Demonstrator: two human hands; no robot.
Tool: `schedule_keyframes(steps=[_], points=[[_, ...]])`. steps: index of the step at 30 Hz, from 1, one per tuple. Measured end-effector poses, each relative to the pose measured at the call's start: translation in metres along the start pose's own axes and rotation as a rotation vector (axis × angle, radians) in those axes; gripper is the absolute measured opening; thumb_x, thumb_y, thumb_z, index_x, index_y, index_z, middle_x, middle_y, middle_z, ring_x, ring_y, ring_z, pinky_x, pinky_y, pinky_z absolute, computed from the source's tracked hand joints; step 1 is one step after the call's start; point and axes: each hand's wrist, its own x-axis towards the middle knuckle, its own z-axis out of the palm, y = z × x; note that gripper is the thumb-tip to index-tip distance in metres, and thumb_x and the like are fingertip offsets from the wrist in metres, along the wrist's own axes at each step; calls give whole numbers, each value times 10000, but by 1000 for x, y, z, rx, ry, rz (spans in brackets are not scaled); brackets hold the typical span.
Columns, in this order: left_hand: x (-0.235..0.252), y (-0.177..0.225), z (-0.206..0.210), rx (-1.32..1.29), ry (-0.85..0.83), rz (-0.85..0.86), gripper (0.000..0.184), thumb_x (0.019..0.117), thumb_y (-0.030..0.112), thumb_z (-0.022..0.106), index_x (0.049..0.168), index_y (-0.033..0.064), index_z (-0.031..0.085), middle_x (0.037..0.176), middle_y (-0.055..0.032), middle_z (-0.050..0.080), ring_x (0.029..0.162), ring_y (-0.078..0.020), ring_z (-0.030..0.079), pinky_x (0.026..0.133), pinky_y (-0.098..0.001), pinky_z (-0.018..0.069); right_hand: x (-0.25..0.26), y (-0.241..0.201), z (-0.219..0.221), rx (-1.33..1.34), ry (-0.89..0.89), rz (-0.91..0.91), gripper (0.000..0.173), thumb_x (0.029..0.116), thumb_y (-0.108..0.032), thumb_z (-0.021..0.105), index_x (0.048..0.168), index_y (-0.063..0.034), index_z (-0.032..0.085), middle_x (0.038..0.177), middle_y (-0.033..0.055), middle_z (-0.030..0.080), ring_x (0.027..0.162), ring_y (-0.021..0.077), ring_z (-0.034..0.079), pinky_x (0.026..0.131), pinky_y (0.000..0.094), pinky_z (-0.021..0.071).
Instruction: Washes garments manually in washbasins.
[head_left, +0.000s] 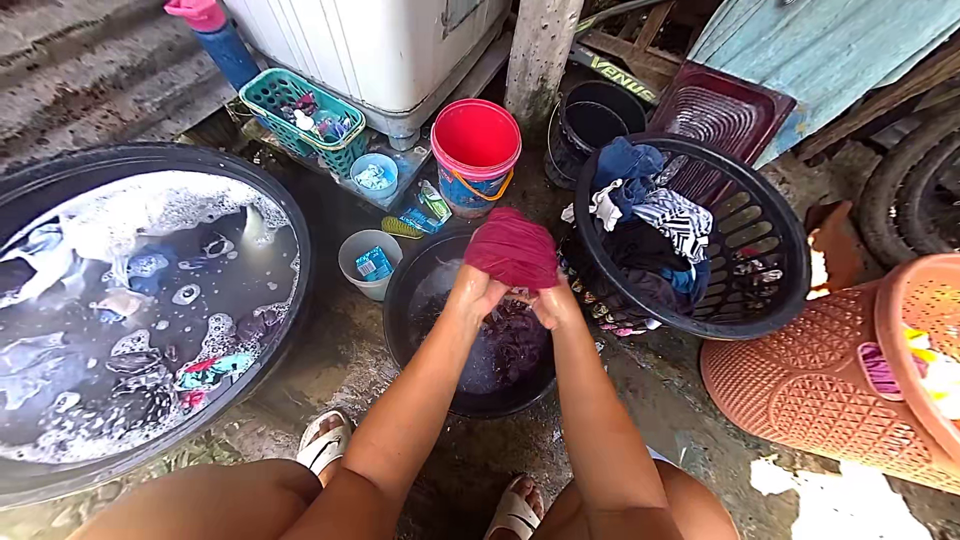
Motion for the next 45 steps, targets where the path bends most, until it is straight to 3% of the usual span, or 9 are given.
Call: schedule_keyframes(steps=[6,9,13,19,24,28,34,40,45], points=[[11,6,-108,445,-443,-379,898,890,483,712,1601,191,248,1523,-97,490,1309,-318,560,971,-558,545,-1,-41,7,-162,136,-554,442,845,-50,685,1245,4,505,1099,94,651,1007,120,653,882,325,573],[8,-3,-83,196,-385,-410,1131,733,980,382,1534,182,366,1396,-139,601,1212,-347,634,910,-565,580,-6,-36,17,-214,-51,-650,591,824,11,603,1399,40,469,1345,159,591,1211,165,603,1035,348,520],[27,9,-54,88,-183,-76,522,1098,485,256,1442,162,480,1222,-60,697,1063,-192,694,853,-383,603,-19,-14,34,186,-131,-436,450,991,-52,337,1379,-89,561,1483,85,558,1334,210,556,1085,420,492],[7,8,-17,814,-245,546,228,955,175,671,1067,-19,713,1103,-109,725,1062,-147,678,974,-356,553,-2,-7,31,478,207,159,439,1123,-369,238,1320,-105,530,1138,111,651,1004,231,650,828,464,567],[-16,-31,-24,1360,-399,941,264,884,251,728,750,25,704,843,-125,732,848,-260,718,777,-448,589,15,-23,10,-223,-128,176,290,1094,-135,355,1176,-4,599,968,77,632,870,132,613,787,331,536],[-28,-76,-50,1388,-456,1105,235,855,199,704,664,70,657,717,-82,678,723,-235,688,643,-401,575,27,-27,0,-1054,-484,1,274,937,-33,628,1198,17,695,1199,267,667,1167,407,616,1009,622,459],[-10,-101,-57,1087,-570,171,436,1013,186,553,1397,-17,514,1397,-171,579,1278,-227,581,1058,-405,508,-46,-145,-120,-1100,-11,-235,299,933,-27,594,1223,-36,666,1165,216,690,1108,365,656,943,632,510],[2,-128,-166,2142,-1036,-305,526,959,24,581,1465,166,566,1590,-127,441,1508,-379,326,1177,-670,268,-159,-267,-294,-1300,990,-260,542,949,-129,579,1445,52,457,1417,400,470,1325,575,459,1038,740,370],[6,-96,-171,2348,-793,-672,492,913,233,729,1369,77,629,1394,-246,597,1327,-468,520,1097,-717,334,-184,-248,-363,-1376,886,83,765,931,-193,733,1574,-21,356,1598,388,233,1396,657,304,1019,853,284]])
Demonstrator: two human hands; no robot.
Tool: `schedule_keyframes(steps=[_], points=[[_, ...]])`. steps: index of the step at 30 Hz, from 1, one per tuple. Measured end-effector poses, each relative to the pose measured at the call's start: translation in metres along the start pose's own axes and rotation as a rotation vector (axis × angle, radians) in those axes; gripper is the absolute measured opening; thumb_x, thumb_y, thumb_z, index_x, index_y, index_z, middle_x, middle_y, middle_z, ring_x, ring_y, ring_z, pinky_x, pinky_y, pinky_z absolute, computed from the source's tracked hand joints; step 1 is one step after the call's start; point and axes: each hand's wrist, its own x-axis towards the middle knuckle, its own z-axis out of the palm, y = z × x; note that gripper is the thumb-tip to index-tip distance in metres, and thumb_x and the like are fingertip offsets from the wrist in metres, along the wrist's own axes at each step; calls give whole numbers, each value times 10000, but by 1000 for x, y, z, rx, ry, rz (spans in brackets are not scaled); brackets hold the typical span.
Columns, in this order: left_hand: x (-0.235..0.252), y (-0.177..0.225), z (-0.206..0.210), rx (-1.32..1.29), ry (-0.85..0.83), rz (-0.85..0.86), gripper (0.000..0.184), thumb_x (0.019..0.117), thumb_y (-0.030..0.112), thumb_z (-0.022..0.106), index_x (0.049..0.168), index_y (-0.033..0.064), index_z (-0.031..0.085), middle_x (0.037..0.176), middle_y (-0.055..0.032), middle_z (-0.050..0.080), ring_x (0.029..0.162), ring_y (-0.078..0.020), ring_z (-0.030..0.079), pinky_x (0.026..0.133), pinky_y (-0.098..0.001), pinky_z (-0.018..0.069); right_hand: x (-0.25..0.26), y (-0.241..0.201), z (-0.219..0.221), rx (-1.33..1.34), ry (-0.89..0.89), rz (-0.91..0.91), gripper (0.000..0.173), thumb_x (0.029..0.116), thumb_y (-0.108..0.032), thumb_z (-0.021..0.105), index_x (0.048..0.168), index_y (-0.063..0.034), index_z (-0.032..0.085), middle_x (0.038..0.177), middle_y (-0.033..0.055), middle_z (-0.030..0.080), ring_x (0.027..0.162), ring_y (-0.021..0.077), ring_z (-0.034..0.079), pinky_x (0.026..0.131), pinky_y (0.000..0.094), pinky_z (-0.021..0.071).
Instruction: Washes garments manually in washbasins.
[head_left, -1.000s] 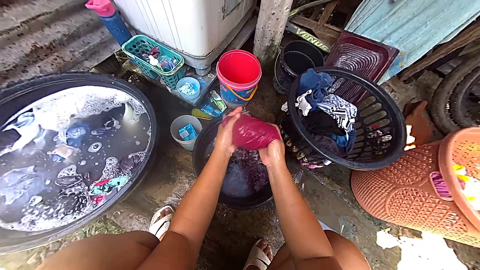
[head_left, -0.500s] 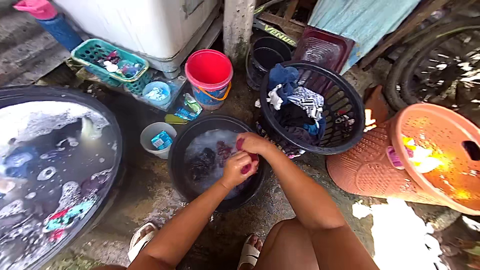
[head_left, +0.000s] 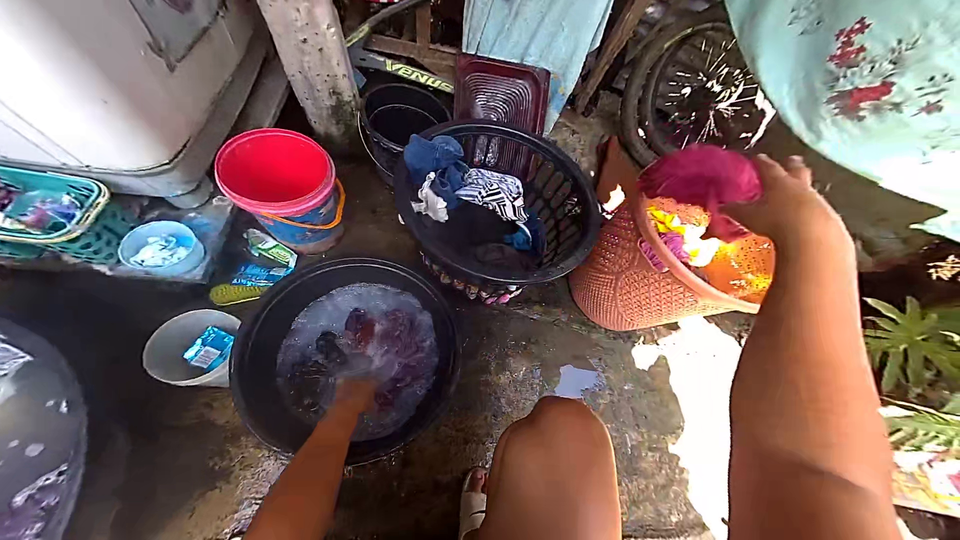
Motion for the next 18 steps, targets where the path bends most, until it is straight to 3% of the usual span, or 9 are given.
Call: schedule_keyframes(steps=[3,5,8,10,12,14,15,16,18], points=[[-36,-8,-61,-539,35,133,461,933,122,727,1330,-70,591,1320,-315,598,1256,-450,565,1094,-623,408,-42,-57,19,227,-267,-334,639,997,-233,630,1564,-70,385,1487,256,510,1310,442,547,1048,670,436],[-73,-2,-110,-758,239,248,364,961,89,663,1294,-50,619,1233,-279,647,1159,-393,622,1032,-594,469,-78,-114,52,419,-534,-570,574,987,-275,620,1520,-134,462,1361,149,635,1161,274,672,978,498,566],[-136,23,-176,-805,555,420,285,984,89,583,1241,-11,655,1128,-189,694,1031,-266,669,942,-531,531,-125,-201,118,454,-890,-793,581,973,-197,693,1505,-84,490,1295,169,673,1103,288,703,974,479,578],[-178,44,-206,-818,728,507,281,983,120,562,1225,9,653,1104,-125,702,991,-172,673,916,-443,554,-148,-245,179,317,-964,-827,836,890,-258,813,1570,-40,378,1363,249,619,1190,398,648,1016,571,522],[-214,62,-225,-902,939,614,240,959,135,559,1160,43,655,1033,-32,700,923,-74,663,849,-334,566,-166,-275,246,152,-1003,-781,1164,787,-409,889,1628,-19,185,1531,333,416,1382,484,466,1120,649,385],[-249,73,-240,-1033,1135,771,180,965,79,536,1125,79,618,995,55,686,911,-14,661,833,-252,577,-185,-289,301,236,-1083,-694,1247,744,-432,910,1641,-43,136,1629,350,201,1487,488,294,1181,638,293],[-262,74,-246,-1078,1217,853,176,971,48,512,1123,101,581,991,84,675,920,-5,660,841,-238,578,-197,-292,317,389,-1106,-633,1085,777,-349,898,1604,-29,272,1613,314,284,1473,428,353,1190,576,328],[-271,69,-250,-1098,1282,914,193,977,31,496,1143,112,551,1005,92,666,940,-12,659,858,-241,577,-207,-296,325,575,-1105,-550,821,837,-229,850,1508,4,439,1503,281,472,1378,359,498,1149,506,419],[-277,42,-253,-1062,1341,945,208,988,45,495,1178,129,509,1043,83,644,976,-31,653,886,-254,574,-205,-301,325,793,-1092,-350,525,954,-109,694,1435,13,522,1355,253,602,1236,331,598,1059,498,483]])
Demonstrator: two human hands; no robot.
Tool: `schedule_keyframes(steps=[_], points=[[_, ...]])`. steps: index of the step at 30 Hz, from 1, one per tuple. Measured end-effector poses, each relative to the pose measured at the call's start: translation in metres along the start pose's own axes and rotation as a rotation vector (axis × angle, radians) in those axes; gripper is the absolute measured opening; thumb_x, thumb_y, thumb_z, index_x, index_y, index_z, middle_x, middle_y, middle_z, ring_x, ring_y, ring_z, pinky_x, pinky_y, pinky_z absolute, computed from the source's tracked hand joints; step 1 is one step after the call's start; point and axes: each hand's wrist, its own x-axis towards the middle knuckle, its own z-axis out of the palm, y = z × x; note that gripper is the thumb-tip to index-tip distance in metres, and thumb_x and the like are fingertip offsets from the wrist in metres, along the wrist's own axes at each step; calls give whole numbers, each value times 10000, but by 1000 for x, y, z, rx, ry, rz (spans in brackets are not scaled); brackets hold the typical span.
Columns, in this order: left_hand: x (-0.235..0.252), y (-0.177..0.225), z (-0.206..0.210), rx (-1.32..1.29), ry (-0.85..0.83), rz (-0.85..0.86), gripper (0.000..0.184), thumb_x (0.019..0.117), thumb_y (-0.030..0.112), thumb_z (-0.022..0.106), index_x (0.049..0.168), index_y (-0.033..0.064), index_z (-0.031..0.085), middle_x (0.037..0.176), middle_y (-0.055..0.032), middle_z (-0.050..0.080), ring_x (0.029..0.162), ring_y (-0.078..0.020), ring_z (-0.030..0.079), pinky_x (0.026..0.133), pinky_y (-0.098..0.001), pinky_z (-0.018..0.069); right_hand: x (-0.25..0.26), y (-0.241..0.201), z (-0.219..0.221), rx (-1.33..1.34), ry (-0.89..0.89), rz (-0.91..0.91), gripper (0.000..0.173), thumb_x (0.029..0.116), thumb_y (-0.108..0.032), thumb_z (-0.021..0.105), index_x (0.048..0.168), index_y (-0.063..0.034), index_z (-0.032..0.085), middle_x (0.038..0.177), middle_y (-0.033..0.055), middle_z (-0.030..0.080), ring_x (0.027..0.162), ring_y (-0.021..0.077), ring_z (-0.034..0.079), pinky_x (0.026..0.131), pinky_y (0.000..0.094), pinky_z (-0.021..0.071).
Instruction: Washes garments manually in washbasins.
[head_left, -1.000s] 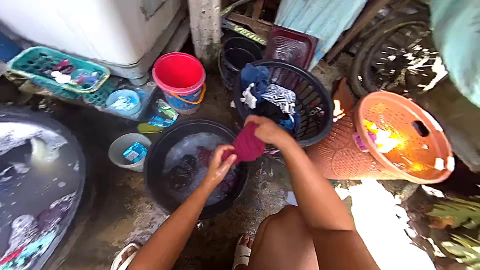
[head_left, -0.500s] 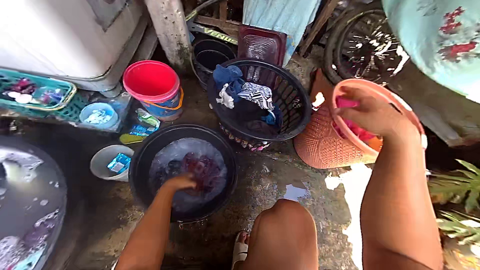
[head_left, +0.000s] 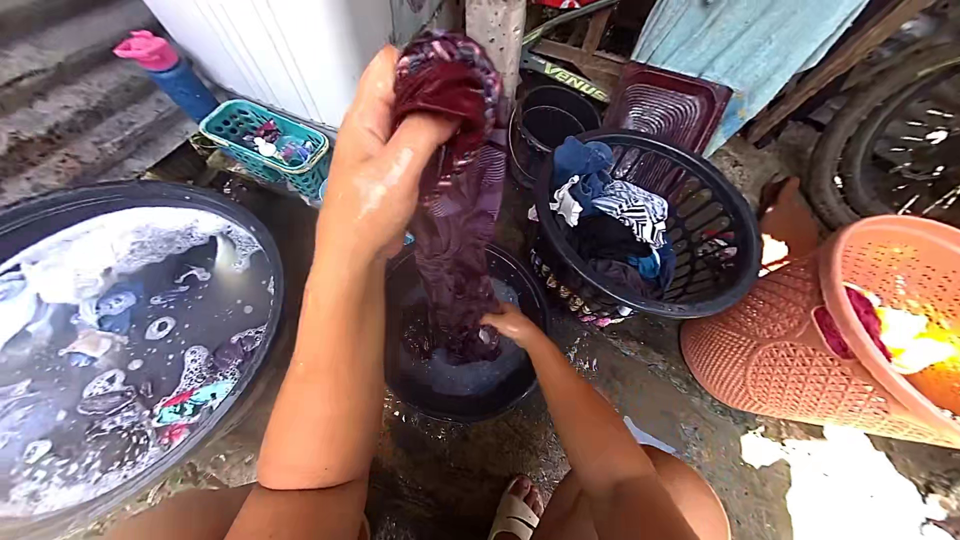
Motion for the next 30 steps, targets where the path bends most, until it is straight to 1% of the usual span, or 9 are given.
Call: schedule_keyframes(steps=[5,8,11,16,19,22,24,28,30], points=[[-43,-71,-75,315,-184,-447,376,951,172,502,1315,99,562,1117,-5,656,898,-63,635,772,-289,565,0,-41,-37,-43,32,-128,549,1003,-153,616,1515,-57,445,1463,199,546,1322,308,551,1097,524,452],[-97,-158,-73,504,-430,-858,392,984,81,546,1372,36,573,1299,-204,633,1167,-322,626,999,-547,506,22,-40,-24,-282,18,-157,605,902,-153,778,1435,-39,515,1334,230,626,1240,350,611,1065,568,483],[-158,-238,-45,836,-703,-1204,567,965,210,659,1509,156,511,1540,-281,424,1361,-482,478,1068,-693,408,49,-10,2,-595,-48,95,529,990,-201,645,1497,-123,517,1406,219,600,1325,397,556,1104,633,415],[-240,-294,-4,886,-885,-1412,841,870,301,777,1584,134,365,1655,-287,172,1398,-525,406,1045,-679,439,63,64,62,-823,-233,447,938,979,-178,617,1658,-332,-12,1652,306,174,1467,539,292,1098,698,367],[-258,-294,14,886,-923,-1479,914,880,289,769,1596,2,277,1674,-267,151,1428,-520,364,1077,-687,395,44,92,87,-835,-198,457,867,962,-104,633,1662,-258,144,1699,240,65,1546,502,84,1136,767,232],[-255,-285,15,888,-911,-1459,785,881,311,762,1519,1,427,1584,-275,366,1409,-485,414,1064,-711,384,40,100,89,-903,-164,396,604,988,-133,598,1549,-19,407,1620,272,318,1510,456,280,1186,648,290],[-249,-286,7,861,-878,-1424,785,888,369,757,1539,71,433,1591,-254,359,1399,-473,433,1057,-697,405,48,95,75,-785,-70,334,557,1006,-185,586,1509,12,449,1522,257,477,1435,408,440,1170,580,365],[-244,-263,1,821,-463,-1291,1108,762,415,886,1616,115,247,1633,-264,261,1420,-498,392,1070,-657,428,52,43,38,-92,230,98,410,999,-52,534,1397,45,522,1320,262,601,1176,334,614,1001,489,508],[-249,-255,7,773,-291,-1231,1358,679,449,937,1666,183,43,1705,-217,72,1492,-492,273,1097,-678,370,34,-9,23,107,270,14,421,968,-42,506,1383,23,508,1265,223,595,1046,275,614,845,455,533]])
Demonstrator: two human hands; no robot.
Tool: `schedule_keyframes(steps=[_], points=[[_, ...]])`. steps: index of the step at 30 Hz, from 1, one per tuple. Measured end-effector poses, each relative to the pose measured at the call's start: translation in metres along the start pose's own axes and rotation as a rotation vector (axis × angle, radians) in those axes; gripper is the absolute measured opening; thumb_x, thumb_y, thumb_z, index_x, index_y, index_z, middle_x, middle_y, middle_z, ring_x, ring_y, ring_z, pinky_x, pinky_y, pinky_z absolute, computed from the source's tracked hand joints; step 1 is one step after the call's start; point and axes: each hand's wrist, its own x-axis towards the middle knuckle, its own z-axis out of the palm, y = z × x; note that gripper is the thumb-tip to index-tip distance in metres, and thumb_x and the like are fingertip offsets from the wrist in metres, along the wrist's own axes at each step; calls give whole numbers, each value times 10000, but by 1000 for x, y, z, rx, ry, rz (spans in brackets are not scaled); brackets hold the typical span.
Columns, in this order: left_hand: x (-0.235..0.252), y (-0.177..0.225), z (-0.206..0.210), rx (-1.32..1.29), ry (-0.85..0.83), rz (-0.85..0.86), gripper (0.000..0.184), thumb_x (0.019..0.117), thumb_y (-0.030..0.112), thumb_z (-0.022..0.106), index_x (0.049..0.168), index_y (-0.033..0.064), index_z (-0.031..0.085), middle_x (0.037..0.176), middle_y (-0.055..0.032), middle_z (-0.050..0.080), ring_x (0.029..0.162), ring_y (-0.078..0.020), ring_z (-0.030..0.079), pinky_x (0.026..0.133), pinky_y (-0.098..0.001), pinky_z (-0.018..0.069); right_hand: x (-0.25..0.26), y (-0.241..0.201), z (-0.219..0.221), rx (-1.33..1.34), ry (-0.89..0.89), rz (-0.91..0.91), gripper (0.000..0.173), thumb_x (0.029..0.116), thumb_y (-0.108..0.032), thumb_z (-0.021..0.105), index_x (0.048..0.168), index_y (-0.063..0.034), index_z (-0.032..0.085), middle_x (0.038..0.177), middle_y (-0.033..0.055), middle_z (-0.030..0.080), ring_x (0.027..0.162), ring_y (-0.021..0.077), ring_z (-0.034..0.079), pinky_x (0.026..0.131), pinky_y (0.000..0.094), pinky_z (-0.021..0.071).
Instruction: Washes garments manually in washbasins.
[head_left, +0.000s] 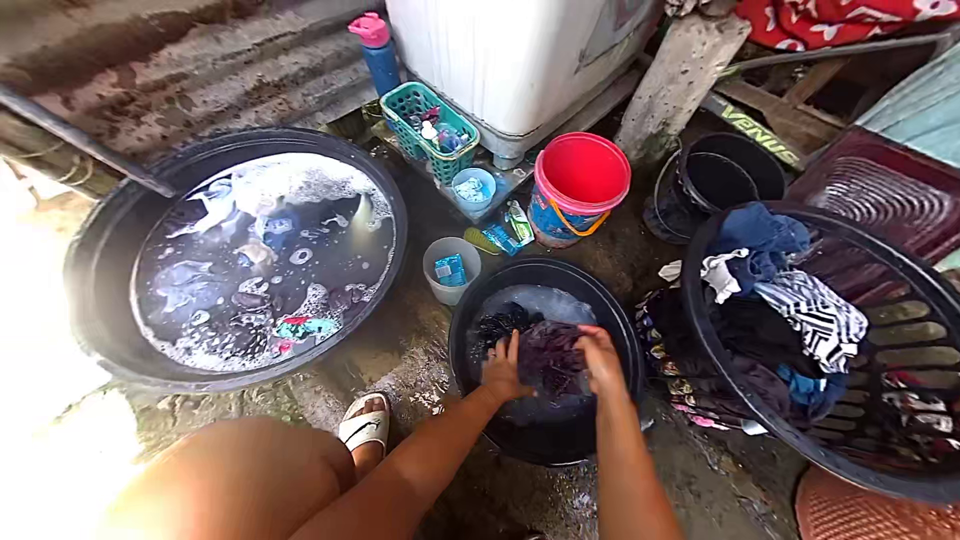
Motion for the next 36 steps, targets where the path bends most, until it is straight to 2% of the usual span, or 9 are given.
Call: schedule_keyframes(steps=[3,8,13,18,22,25,28,31,36], points=[[-2,3,11,-224,160,65,1505,624,563,925,1648,113,-83,1721,-176,-51,1573,-422,89,1190,-701,199,-42,-67,-8,156,-70,-195,473,886,-62,474,1353,-3,524,1228,141,610,982,199,637,749,396,565],[0,62,-32,-1032,570,355,742,825,43,789,1435,-155,416,1320,-280,618,1255,-256,610,1127,-377,459,-86,-109,-47,583,-256,-533,492,844,-249,599,1321,-140,549,1164,-10,684,1033,151,685,825,395,619],[-29,125,-102,-1770,400,408,485,1034,59,519,1497,130,394,1230,-95,630,1020,-155,638,857,-380,561,-63,-87,-41,1018,-87,-377,498,1083,-503,267,1387,-166,471,1257,46,648,1166,216,643,934,503,570],[-74,150,-100,-2042,173,400,263,1123,201,299,1276,127,500,1038,-34,656,959,-131,644,855,-343,553,-54,-68,18,1122,-124,-318,956,833,-914,307,1473,-207,375,1331,13,605,1256,175,580,1010,471,526],[-71,119,-94,-1785,43,483,261,1067,34,390,1302,84,493,1053,-40,670,964,-120,663,881,-342,563,-50,-93,-1,1295,-49,-468,713,1003,-724,203,1391,-193,479,1242,56,658,1181,226,632,962,549,539],[-57,71,-109,-1142,-257,441,655,966,-23,628,1535,86,323,1348,-127,581,1144,-188,630,932,-380,569,-45,-101,-21,1109,-84,-696,406,1019,-429,504,1302,-148,582,1219,50,695,1141,190,666,965,449,573],[-35,34,-108,-1092,-713,610,948,915,481,647,1610,122,112,1524,-226,442,1325,-410,530,926,-595,554,-49,-104,-20,814,-103,-822,599,959,-400,650,1472,-133,492,1484,10,560,1280,126,587,1046,357,534],[-37,59,-107,-1500,-570,500,1081,762,977,331,1445,152,471,1247,-141,674,1112,-316,675,860,-524,598,-55,-101,-3,760,-170,-793,662,923,-417,725,1468,-125,488,1545,25,503,1311,140,571,1037,351,538],[-30,90,-140,-1608,103,474,215,1021,203,488,1191,95,565,938,-54,704,833,-143,698,738,-354,610,-56,-87,4,797,-112,-491,571,1012,-212,591,1544,-201,384,1339,42,650,1173,172,656,963,393,583]])
